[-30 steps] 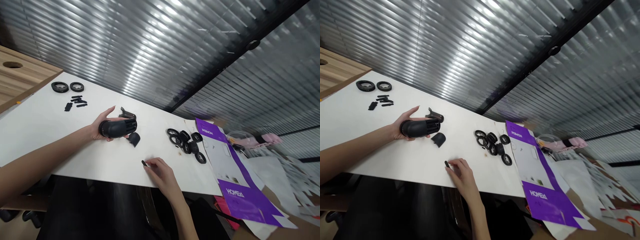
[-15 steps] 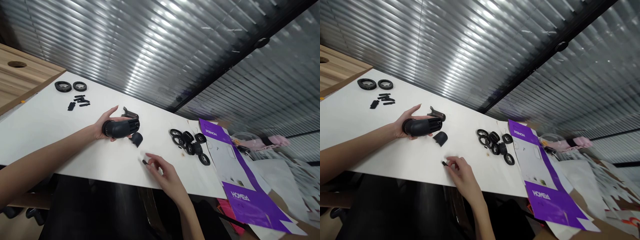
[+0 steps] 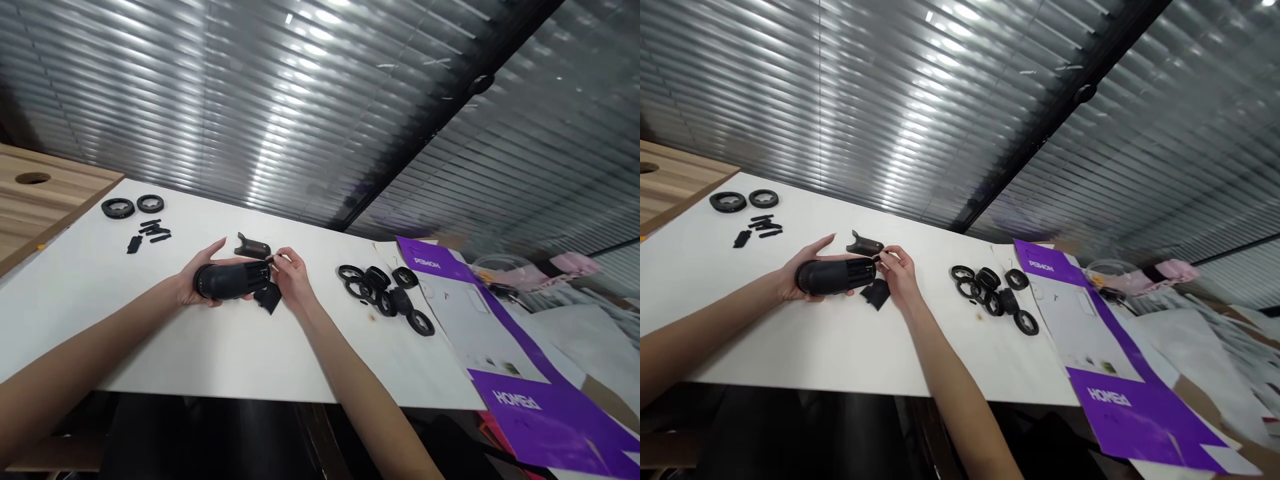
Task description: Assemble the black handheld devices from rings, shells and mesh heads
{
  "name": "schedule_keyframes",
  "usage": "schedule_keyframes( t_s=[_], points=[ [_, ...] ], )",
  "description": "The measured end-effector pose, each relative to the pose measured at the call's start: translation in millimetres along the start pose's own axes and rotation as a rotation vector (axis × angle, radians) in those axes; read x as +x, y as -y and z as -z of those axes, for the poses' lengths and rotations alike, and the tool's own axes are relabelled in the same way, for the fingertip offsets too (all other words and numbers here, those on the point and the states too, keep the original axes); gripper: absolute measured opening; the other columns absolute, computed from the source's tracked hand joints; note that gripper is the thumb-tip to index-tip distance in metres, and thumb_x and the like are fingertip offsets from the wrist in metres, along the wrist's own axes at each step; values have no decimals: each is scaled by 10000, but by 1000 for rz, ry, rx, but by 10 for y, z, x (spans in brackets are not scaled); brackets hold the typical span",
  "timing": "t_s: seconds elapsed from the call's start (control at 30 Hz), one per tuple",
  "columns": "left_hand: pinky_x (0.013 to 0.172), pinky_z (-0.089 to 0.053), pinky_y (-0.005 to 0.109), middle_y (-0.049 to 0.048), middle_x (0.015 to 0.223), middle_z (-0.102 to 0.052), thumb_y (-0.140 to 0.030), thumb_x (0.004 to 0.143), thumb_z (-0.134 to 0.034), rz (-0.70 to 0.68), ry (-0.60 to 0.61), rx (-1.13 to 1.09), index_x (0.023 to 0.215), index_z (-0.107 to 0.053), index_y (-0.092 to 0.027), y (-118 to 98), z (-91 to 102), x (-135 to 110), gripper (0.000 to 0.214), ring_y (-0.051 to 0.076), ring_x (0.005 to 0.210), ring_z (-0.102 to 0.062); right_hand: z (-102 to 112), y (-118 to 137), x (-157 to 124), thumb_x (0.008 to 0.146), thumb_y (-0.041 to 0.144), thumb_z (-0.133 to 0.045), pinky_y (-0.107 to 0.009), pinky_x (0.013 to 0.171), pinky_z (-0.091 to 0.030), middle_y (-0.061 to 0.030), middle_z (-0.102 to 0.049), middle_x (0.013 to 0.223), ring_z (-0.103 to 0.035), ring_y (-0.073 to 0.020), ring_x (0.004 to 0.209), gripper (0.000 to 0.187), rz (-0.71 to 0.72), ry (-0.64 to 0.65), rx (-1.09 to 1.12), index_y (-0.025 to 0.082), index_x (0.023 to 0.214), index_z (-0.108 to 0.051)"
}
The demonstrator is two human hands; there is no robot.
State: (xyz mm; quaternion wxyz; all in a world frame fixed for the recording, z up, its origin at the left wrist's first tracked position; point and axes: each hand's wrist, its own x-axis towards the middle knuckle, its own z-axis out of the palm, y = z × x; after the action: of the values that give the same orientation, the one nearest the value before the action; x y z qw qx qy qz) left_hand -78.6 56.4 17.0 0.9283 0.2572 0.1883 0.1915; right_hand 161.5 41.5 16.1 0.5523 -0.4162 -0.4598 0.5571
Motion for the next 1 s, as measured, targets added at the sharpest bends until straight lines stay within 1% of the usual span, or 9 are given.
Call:
schedule_keyframes(
  t_s=[0.07, 0.13, 0.23, 0.3, 0.5, 0.6, 0.7, 0.87, 1.0],
  points=[
    [338, -546, 316, 300, 1053, -770, -620, 1060, -338, 8, -14, 7, 1557, -521, -100, 9, 17, 6, 742, 436, 923, -791, -32, 20, -63, 606, 540, -939, -343, 744, -548, 7, -716, 749, -633, -176, 703, 472, -25, 24, -5, 267, 770, -591],
    [335, -543, 324, 306, 1076, -766, -623, 1058, -346, 7, -26, 11, 1561, -521, -104, 22, 31, 8, 743, 445, 937, -786, -28, 65, -125, 571, 582, -951, -361, 744, -548, 9, -718, 706, -630, -188, 689, 498, 0, 26, -39, 270, 735, -599],
    [350, -555, 338, 315, 1085, -764, -638, 1049, -360, 19, -18, 0, 1548, -543, -97, 33, 39, -12, 759, 424, 840, -793, 4, 136, -160, 557, 658, -935, -381, 731, -547, 4, -733, 705, -638, -202, 682, 528, 79, -6, -134, 276, 716, -607],
    [368, -566, 340, 314, 1076, -766, -642, 1046, -362, 24, -12, -5, 1535, -560, -90, 29, 29, -38, 763, 398, 767, -792, 18, 165, -166, 595, 644, -929, -379, 732, -547, 5, -734, 716, -640, -196, 680, 492, 125, -18, -201, 273, 737, -638],
    [365, -542, 298, 300, 1048, -771, -701, 1037, -318, 26, -50, 84, 1549, -547, -107, 2, -72, -90, 817, 309, 604, -752, -34, 189, -263, 762, 481, -900, -373, 745, -541, -15, -737, 777, -669, -196, 750, 286, 292, -16, -336, 256, 806, -730],
    [357, -529, 282, 295, 1034, -769, -712, 1037, -274, 10, -44, 110, 1554, -538, -116, 3, -109, -85, 833, 308, 626, -754, -60, 213, -295, 793, 488, -880, -393, 756, -550, -25, -742, 797, -664, -206, 764, 267, 381, -76, -378, 262, 807, -738],
    [351, -526, 282, 291, 1055, -767, -710, 1036, -275, 6, -46, 107, 1546, -548, -127, 8, -119, -77, 821, 337, 698, -775, -60, 234, -302, 822, 459, -865, -408, 779, -556, -28, -746, 822, -672, -214, 792, 232, 421, -99, -407, 266, 820, -737],
    [357, -535, 291, 288, 1064, -774, -700, 1039, -296, 12, -29, 101, 1565, -530, -123, 11, -125, -74, 816, 339, 683, -778, -56, 235, -332, 873, 384, -823, -401, 724, -521, -25, -753, 816, -651, -208, 760, 148, 539, -161, -493, 273, 829, -736],
    [362, -539, 292, 284, 1092, -774, -698, 1040, -308, 6, -42, 95, 1574, -521, -133, 14, -127, -69, 805, 335, 682, -780, -53, 248, -361, 893, 365, -804, -411, 690, -496, -18, -739, 773, -571, -205, 698, 103, 573, -122, -569, 297, 827, -763]
  ],
)
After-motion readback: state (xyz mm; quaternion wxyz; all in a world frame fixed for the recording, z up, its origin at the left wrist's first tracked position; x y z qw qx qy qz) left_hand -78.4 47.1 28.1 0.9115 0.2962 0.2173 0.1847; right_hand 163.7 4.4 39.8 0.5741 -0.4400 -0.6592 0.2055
